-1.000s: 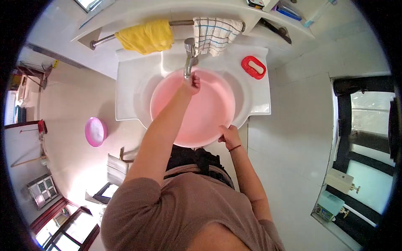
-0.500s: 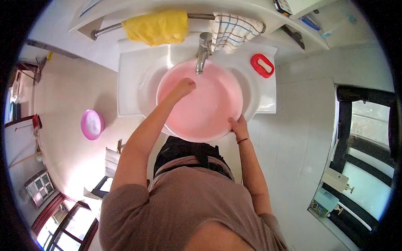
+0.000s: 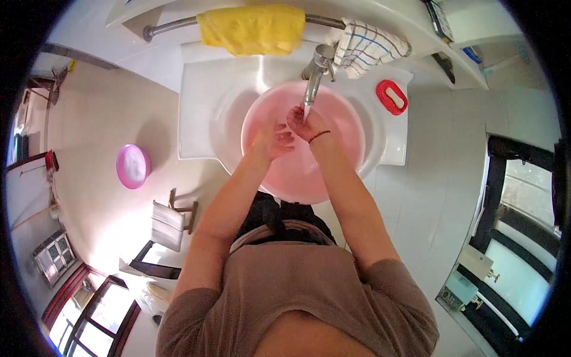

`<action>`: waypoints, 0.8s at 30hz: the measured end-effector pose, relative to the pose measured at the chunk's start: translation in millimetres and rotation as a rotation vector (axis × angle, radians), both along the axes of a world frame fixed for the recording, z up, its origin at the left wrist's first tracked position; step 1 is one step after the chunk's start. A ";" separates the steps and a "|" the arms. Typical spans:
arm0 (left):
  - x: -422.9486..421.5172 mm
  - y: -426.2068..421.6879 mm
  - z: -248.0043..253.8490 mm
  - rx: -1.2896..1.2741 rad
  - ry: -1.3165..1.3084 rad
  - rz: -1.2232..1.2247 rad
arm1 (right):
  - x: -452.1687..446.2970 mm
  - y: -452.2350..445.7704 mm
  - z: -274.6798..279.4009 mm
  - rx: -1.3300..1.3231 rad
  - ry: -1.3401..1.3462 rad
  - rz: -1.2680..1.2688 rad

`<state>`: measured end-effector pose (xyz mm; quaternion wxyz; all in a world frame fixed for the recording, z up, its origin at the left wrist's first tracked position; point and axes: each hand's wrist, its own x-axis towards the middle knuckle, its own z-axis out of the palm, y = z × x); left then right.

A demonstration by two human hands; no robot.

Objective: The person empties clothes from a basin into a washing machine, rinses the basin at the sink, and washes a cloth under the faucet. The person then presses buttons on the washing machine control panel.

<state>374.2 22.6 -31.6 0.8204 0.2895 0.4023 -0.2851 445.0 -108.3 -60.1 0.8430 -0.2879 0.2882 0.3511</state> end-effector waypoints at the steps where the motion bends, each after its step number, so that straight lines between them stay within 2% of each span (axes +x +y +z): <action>1: 0.9 -4.4 -2.5 -0.224 0.048 0.097 | 2.8 6.8 -4.4 0.134 0.032 -0.077; 2: 1.9 -11.2 -5.0 -0.226 0.049 0.102 | 4.6 11.6 -8.5 0.132 0.034 -0.072; 4: 7.2 -27.4 9.6 -0.557 -0.045 0.338 | 6.5 21.1 -4.1 0.531 0.136 -0.052; 5: 10.0 -33.8 6.2 -0.560 -0.043 0.343 | 7.1 23.2 3.5 0.568 0.057 0.024; 7: 13.1 -43.9 1.3 -0.502 -0.088 0.537 | 11.9 23.1 -1.1 0.532 -0.018 0.062; 9: 16.6 -47.5 5.5 -0.519 -0.025 0.494 | 17.0 24.6 -14.5 0.495 -0.092 0.097; 10: 18.4 -49.8 7.9 -0.535 0.033 0.449 | 19.3 28.8 -26.2 -0.055 -0.134 0.021; 12: 22.1 -60.6 5.8 -0.463 0.005 0.454 | 17.7 26.3 -37.6 -0.607 -0.170 -0.058; 14: 28.1 -65.5 2.4 -0.392 -0.025 0.454 | 6.8 14.7 -38.3 -1.368 -0.638 0.267; 16: 37.3 -67.7 4.8 -0.238 -0.117 0.307 | 1.5 4.6 -37.2 -1.359 -0.734 0.308; 18: 44.9 -65.9 -0.8 -0.240 -0.126 0.294 | -8.0 -1.5 -25.1 -1.348 -0.827 0.358; 20: 49.4 -61.8 1.1 -0.241 -0.139 0.282 | -16.0 0.9 9.5 -1.401 -0.888 0.579; 21: 52.2 -58.3 12.6 -0.126 -0.147 0.206 | -23.9 -2.6 10.7 -1.407 -0.885 0.584; 22: 53.9 -56.4 19.2 -0.012 -0.157 0.131 | -31.0 -6.0 12.2 -1.194 -0.900 0.477; 23: 59.2 -56.8 12.4 -0.020 -0.156 0.133 | -38.8 -8.8 13.7 -0.981 -0.907 0.371; 24: 68.1 -58.1 -1.4 0.074 -0.202 0.065 | -48.4 -4.6 29.6 -0.988 -0.906 0.376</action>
